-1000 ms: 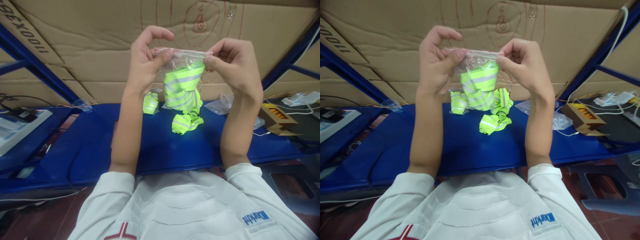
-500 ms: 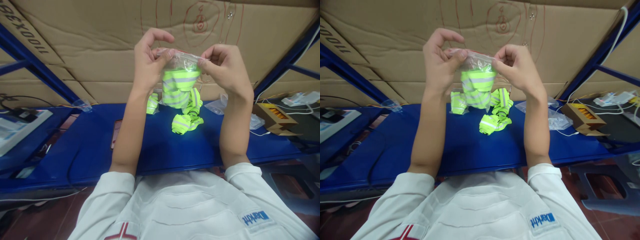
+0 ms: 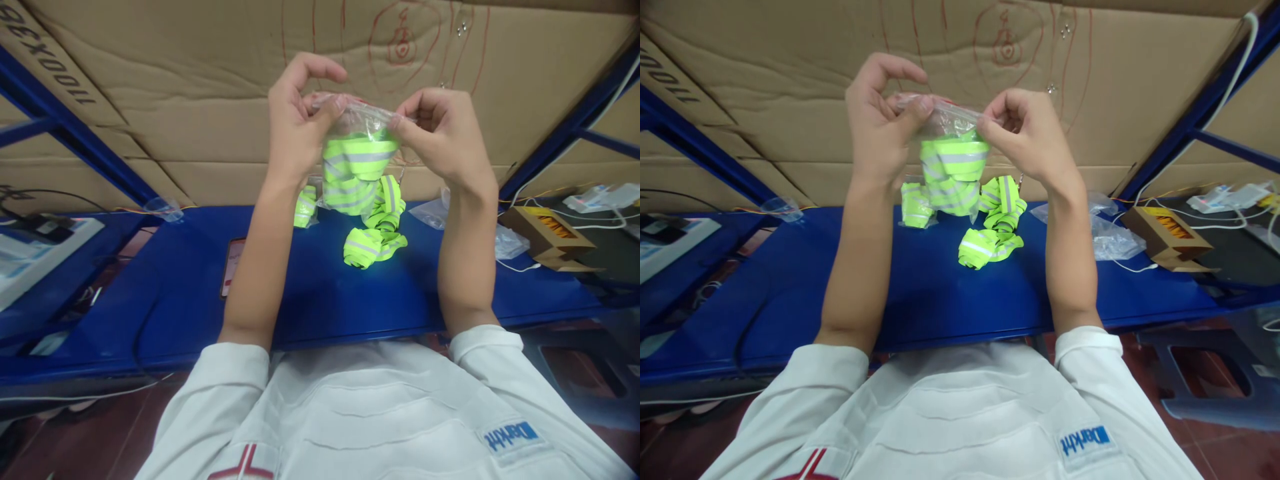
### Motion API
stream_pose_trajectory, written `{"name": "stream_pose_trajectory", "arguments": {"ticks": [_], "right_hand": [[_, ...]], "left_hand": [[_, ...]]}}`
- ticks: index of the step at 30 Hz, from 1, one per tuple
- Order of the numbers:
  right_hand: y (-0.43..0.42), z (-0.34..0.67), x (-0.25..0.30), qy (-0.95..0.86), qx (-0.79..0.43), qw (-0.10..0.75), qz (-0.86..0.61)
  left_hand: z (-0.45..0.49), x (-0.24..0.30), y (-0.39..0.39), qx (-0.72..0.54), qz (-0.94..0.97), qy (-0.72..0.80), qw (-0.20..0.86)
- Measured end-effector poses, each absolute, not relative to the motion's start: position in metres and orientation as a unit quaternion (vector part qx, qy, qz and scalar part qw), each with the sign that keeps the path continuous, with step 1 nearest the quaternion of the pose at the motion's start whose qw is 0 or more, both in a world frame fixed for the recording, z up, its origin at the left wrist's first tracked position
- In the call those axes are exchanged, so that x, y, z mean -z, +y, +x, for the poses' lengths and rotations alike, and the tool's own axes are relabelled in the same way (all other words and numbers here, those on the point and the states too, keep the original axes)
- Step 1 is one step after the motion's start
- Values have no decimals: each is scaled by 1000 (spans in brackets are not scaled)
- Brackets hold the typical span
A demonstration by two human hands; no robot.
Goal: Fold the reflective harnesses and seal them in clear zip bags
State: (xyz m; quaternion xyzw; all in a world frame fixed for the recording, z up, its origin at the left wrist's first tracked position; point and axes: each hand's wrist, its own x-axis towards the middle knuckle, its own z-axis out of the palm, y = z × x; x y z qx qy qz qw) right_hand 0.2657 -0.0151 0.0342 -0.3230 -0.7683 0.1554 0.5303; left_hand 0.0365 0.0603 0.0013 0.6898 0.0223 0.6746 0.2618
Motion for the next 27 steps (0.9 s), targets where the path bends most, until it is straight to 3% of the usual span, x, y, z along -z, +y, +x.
{"name": "stream_pose_trajectory", "arguments": {"ticks": [27], "right_hand": [[-20,268,-34,-799,-139,498,-307]], "left_hand": [[45,3,82,-690,701,-15,183]]}}
